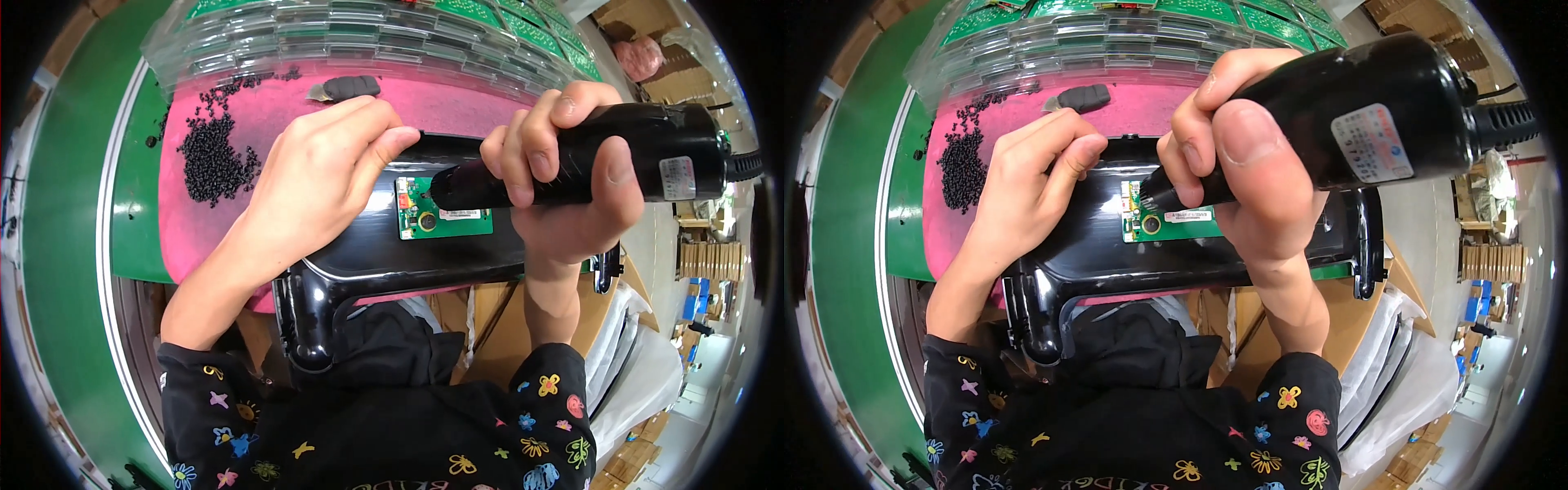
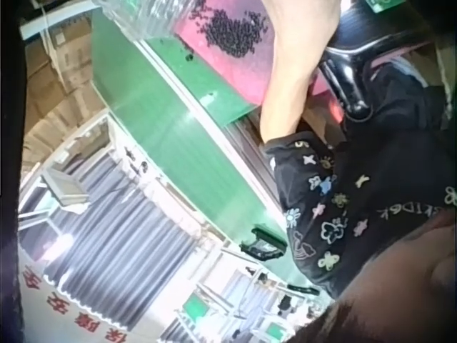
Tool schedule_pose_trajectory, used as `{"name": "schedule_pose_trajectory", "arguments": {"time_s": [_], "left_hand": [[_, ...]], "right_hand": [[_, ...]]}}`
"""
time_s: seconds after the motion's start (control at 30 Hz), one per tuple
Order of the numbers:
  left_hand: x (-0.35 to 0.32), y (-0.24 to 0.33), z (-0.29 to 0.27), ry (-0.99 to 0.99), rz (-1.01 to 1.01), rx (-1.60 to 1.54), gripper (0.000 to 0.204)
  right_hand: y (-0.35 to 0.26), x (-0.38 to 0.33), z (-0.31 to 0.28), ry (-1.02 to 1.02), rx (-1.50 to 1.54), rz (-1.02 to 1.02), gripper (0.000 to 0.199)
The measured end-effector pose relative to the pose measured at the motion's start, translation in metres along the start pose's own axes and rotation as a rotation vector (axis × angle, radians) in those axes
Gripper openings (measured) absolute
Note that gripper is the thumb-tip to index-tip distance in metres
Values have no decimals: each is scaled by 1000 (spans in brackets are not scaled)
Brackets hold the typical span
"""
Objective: Assembling electronic circuit boards into black plastic housings using an electric screwdriver and screws.
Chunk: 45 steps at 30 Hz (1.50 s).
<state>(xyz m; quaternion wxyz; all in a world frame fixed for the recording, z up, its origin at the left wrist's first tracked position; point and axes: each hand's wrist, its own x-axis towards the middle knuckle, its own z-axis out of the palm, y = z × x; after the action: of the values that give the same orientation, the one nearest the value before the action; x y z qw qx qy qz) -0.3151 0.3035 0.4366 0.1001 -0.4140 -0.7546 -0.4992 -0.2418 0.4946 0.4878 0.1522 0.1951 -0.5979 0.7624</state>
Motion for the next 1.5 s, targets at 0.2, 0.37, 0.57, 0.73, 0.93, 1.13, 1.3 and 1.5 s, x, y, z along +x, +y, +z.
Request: {"name": "schedule_pose_trajectory", "arguments": {"time_s": [0.2, 0.37, 0.57, 0.73, 0.93, 1.13, 1.3, 1.5], "left_hand": [[-3, 8, -10, -121, -102, 85, 15], [-4, -3, 1, -16, -44, 21, 12], [-6, -7, 0, -140, -86, -27, 6], [-7, -8, 0, -173, -2, -15, 8], [-7, -9, 0, -195, 1, -22, 11], [-8, -5, -3, -226, -55, -6, 12], [-7, -1, -5, -310, -94, -26, 11], [-7, -1, -8, -415, -83, 43, 13]], "right_hand": [[11, 3, 0, 15, -31, -16, 38], [9, 1, 2, 10, 14, 8, 42], [10, 2, 4, 31, 10, 10, 41], [14, 10, 7, -93, -136, 51, 36], [12, 18, 5, -214, -230, 114, 35], [16, 17, 8, -219, -98, 116, 36], [13, 12, 9, -170, -197, 71, 44], [-3, -6, 20, -1, -322, -69, 53]]}}
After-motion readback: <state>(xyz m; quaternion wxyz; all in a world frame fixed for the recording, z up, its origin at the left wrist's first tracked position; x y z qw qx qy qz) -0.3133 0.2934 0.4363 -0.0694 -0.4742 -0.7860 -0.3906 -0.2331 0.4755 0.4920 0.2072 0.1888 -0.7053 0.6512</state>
